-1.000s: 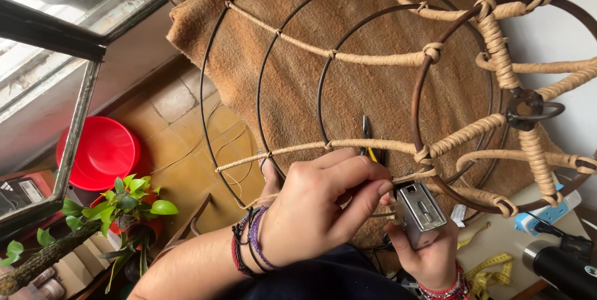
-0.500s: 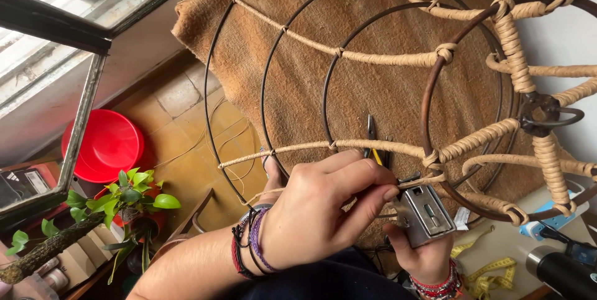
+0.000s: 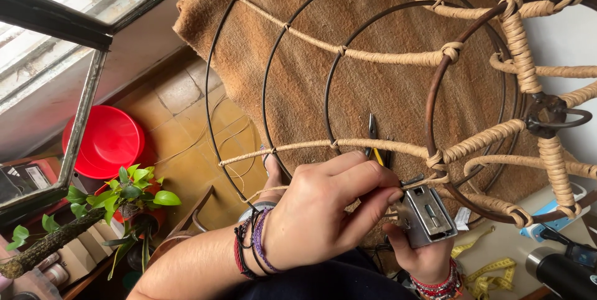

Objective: Assembling a decorative wire frame by wrapping it with rope and securing it with pliers and a staple gun

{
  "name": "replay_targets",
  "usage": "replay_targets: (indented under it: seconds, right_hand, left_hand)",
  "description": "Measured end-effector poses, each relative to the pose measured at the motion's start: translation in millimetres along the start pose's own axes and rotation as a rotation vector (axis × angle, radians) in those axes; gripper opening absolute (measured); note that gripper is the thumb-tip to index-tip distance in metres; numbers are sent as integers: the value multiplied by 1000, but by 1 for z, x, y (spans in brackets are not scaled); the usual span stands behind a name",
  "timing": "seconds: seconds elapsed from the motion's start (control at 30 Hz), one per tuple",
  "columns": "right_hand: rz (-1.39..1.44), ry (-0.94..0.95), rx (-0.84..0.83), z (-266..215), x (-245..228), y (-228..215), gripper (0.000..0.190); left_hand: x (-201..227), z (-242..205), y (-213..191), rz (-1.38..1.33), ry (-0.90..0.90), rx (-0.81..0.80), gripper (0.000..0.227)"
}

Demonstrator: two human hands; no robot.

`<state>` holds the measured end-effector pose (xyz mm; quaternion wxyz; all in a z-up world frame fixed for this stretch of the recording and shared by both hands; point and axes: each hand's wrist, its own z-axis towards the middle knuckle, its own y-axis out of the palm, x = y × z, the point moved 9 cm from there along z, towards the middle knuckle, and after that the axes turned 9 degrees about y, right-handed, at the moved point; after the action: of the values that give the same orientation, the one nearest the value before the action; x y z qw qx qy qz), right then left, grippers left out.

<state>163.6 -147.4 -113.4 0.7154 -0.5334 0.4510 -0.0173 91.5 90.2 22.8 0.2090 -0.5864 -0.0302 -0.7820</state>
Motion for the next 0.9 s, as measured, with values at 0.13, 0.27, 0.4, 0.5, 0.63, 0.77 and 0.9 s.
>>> replay_targets:
  seconds: [0.13, 0.27, 0.4, 0.5, 0.63, 0.77, 0.9]
  right_hand:
    - [63, 41, 2, 11, -13, -3, 31]
    - [-124, -85, 135, 19, -25, -10, 31]
    - [122, 100, 99, 10, -6, -4, 20]
    - [8, 46, -17, 8, -13, 2, 55]
    - [113, 84, -85, 8, -16, 2, 56]
    - [195, 92, -89, 11, -24, -4, 46]
    - [246, 83, -37, 8, -27, -14, 42]
  left_hand:
    - [0, 0, 1, 15, 3, -11, 12]
    - [0, 2, 1, 25, 12, -11, 12]
    - [2, 2, 2, -8, 4, -26, 14]
    - [1, 1, 2, 3, -16, -2, 17]
    - [-1, -1, 5, -33, -49, 5, 17]
    - [0, 0, 6, -53, -58, 16, 20]
    - [0, -2, 10, -71, -65, 33, 19]
